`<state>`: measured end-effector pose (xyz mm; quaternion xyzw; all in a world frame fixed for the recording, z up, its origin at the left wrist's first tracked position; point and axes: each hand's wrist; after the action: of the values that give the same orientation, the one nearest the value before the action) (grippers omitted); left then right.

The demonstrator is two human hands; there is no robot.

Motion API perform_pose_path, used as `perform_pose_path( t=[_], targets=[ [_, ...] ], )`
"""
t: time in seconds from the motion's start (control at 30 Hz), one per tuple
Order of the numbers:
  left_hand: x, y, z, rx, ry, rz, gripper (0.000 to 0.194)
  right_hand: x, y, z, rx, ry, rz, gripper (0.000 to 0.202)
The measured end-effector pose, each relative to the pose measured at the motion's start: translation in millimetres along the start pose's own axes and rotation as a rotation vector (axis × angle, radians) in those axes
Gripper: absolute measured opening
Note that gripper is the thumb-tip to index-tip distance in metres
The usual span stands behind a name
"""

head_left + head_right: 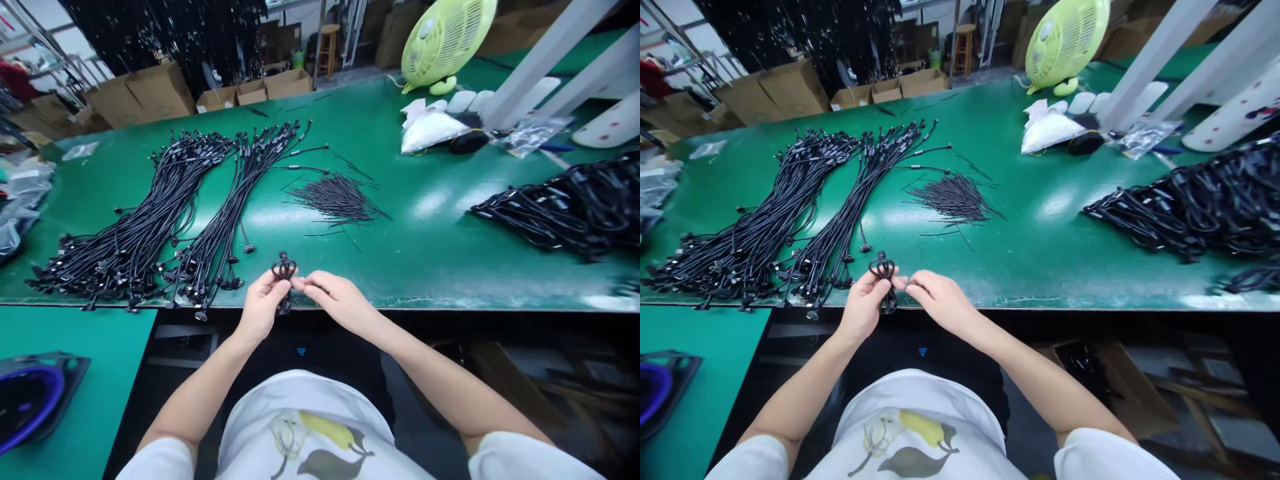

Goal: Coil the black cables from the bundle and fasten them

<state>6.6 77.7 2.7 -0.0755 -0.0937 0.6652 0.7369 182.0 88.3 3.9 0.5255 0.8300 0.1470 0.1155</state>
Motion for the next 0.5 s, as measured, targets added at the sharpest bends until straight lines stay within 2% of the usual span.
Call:
perform_pose_path(
  t=[0.07, 0.17, 0.23, 0.3, 0.33, 0.43, 0.5],
  targets=[
    [7.1, -4.9, -1.4, -0.003, 0.004, 0.082, 0.032, -4.0, 2.4, 0.4, -0.058, 0.095, 0.203, 0.032],
    [12.3, -14.2, -8.5, 0.280, -0.071, 0.020, 0.026, -2.8, 6.9, -0.2, -0.167, 0.284, 0.367, 0.051],
    [12.2, -18.8, -14.7, 0.573, -0.198, -0.097, 0.021, 3.1, 14.1, 1.2, -0.434, 0.442, 0.408, 0.044],
    [11.9, -20.8, -17.9, 0.798, -0.288, -0.206, 0.020, 9.6, 25.0, 6.5, -0.736, 0.576, 0.371, 0.029],
    [12.4, -20.8, -17.6, 0.869, -0.300, -0.243, 0.020, 11.5, 31.1, 10.6, -0.847, 0.633, 0.343, 0.031],
    [18.7, -18.8, -9.5, 1.041, -0.320, -0.365, 0.024, 8.0, 47.5, 23.4, -0.978, 0.738, 0.402, 0.039],
    [25.5, -16.4, -3.3, 1.183, -0.414, -0.487, 0.026, -0.6, 54.4, 27.4, -0.964, 0.729, 0.454, 0.037]
  ],
)
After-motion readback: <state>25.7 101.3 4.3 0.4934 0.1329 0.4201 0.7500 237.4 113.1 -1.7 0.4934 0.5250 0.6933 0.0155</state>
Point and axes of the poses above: each hand's wrist, its own x-axis towards the middle knuckle, its own y-axis out of the back of the hand, z = x × y, and after that the axes turned 3 degrees about -y, right-handed
